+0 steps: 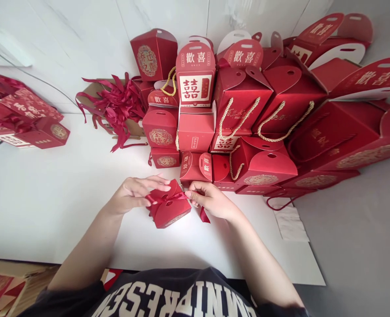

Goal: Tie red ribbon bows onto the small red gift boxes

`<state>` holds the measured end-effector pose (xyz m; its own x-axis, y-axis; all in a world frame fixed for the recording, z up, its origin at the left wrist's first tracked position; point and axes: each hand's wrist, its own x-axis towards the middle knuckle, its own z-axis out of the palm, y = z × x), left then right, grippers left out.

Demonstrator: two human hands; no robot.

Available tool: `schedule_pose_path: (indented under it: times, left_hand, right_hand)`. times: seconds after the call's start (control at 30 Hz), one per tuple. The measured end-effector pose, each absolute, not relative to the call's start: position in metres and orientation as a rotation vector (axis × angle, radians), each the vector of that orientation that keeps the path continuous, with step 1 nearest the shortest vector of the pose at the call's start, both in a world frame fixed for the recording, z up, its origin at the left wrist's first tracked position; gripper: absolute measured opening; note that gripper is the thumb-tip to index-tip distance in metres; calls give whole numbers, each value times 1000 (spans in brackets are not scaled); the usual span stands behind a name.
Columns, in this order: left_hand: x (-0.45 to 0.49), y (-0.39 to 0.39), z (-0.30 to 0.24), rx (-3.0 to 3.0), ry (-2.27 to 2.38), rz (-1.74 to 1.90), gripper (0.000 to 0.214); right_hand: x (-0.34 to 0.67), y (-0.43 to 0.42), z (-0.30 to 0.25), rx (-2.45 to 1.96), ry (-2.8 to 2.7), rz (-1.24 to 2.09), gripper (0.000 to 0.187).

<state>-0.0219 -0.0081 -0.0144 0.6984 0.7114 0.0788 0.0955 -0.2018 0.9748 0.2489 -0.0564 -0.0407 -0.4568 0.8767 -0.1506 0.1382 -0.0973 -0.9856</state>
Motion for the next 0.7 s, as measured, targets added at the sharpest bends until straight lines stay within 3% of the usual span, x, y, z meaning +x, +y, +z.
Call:
schedule_pose_path:
  times: [0.23,0.43,0.7]
  left_hand:
    - [-8,-9,-15,1733,766,595,17]
    - [-14,-7,-18,1642,589,507,19]
    - [-14,-6,-19,1607,818,735,20]
  right_hand:
    - [259,-55,-40,-1027,-1492,1753,39]
    - [261,-54,-42,-910,-1442,1815,34]
    - [255,-55,-45,-824,-1400,1785,30]
